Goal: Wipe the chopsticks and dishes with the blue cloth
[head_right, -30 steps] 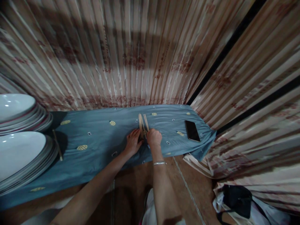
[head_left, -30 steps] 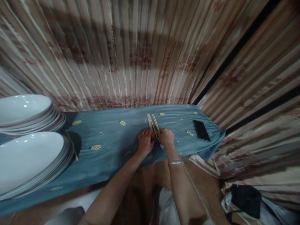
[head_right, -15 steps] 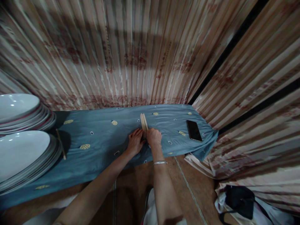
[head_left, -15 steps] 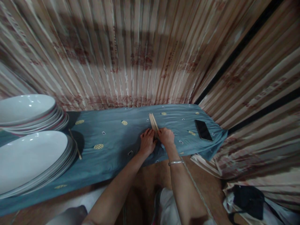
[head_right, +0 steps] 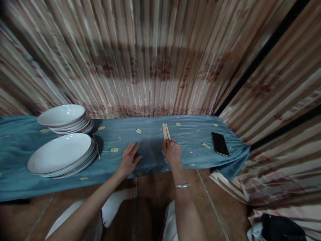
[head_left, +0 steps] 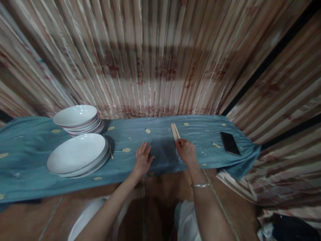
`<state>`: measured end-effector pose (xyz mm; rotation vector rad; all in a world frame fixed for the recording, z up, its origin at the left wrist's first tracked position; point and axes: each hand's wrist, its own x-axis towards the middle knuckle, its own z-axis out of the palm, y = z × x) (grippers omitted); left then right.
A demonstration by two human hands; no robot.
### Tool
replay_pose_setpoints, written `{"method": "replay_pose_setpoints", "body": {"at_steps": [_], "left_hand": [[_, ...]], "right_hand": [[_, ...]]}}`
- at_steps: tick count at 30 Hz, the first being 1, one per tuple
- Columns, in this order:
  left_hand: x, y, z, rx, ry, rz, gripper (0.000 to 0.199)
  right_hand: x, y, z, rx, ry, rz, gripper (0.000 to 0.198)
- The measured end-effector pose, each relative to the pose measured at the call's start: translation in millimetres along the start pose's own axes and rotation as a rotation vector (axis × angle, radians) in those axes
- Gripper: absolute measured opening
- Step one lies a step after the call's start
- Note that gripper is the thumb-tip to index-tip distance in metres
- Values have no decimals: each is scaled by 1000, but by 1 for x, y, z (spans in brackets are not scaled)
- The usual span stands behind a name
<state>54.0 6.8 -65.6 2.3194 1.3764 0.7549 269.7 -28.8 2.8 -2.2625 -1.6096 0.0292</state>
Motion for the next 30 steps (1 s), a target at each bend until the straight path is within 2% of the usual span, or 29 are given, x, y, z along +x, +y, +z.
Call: {"method": "replay_pose_setpoints", "body": {"at_steps": [3, 5, 9, 13, 18, 24, 27, 30], "left_hand": [[-20, -17, -31, 137, 37, -150, 46], [-31, -23, -43, 195, 29, -236, 45], [-44, -30, -51, 248, -1, -295, 42], [-43, -40, -54, 269, 21, -319, 40], [-31, -64, -53, 278, 99, -307, 39], [-24, -91, -44, 157, 206, -197, 34], [-28, -88, -39, 84, 186, -113, 34], [-32, -75, -33, 35, 115, -18, 34]], "right_hand": [[-10, -21, 6, 79, 1, -136, 25], [-16, -32, 10, 106, -17, -193, 25], [-21, -46, 18, 117, -75, -230, 25], [-22, -54, 24, 126, -120, -263, 25], [-22, -56, 30, 146, -135, -290, 23], [-22, -52, 35, 227, -107, -312, 23], [-22, -52, 38, 389, -94, -288, 24], [-20, -55, 43, 699, -103, -172, 28]]}}
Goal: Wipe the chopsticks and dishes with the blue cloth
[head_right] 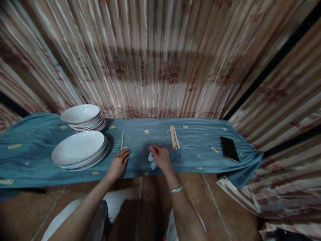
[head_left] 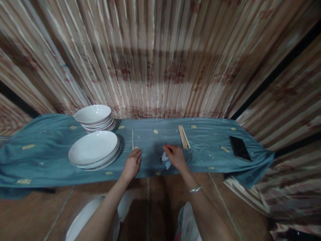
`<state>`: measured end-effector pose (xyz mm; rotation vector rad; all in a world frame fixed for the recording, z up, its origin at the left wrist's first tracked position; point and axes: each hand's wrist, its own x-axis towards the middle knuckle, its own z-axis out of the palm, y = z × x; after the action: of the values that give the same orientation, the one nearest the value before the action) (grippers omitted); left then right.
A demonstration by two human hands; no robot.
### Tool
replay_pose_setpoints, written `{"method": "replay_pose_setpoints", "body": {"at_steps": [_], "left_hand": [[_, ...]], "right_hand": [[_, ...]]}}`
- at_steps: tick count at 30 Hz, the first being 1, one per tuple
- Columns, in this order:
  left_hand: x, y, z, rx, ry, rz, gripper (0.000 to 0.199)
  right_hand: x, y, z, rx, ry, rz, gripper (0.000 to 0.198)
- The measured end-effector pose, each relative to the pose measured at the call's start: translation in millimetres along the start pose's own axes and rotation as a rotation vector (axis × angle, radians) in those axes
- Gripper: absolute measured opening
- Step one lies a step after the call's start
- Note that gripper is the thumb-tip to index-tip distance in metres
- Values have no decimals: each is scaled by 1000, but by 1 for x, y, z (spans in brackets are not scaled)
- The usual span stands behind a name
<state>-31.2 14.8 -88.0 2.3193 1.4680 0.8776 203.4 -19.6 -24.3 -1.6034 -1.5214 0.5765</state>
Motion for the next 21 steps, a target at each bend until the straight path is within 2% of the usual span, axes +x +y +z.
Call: {"method": "replay_pose_setpoints", "body": {"at_steps": [3, 6, 9, 13, 17, 21], "left_hand": [[-3, 12, 2, -24, -64, 67, 37], [-2, 17, -1, -18, -61, 98, 40], [0, 15, -8, -4, 27, 92, 41], [5, 10, -16, 64, 74, -16, 43], [10, 8, -22, 132, -29, -80, 38], [14, 14, -24, 149, -66, -100, 25]], "right_hand": [[5, 1, 5, 496, 51, 242, 35], [8, 0, 8, 960, 13, 496, 35], [8, -3, 8, 1158, -43, 561, 30], [6, -3, 12, 1097, -7, 540, 27], [7, 4, 20, 960, 41, 496, 24], [8, 9, 24, 626, 82, 335, 31]]}}
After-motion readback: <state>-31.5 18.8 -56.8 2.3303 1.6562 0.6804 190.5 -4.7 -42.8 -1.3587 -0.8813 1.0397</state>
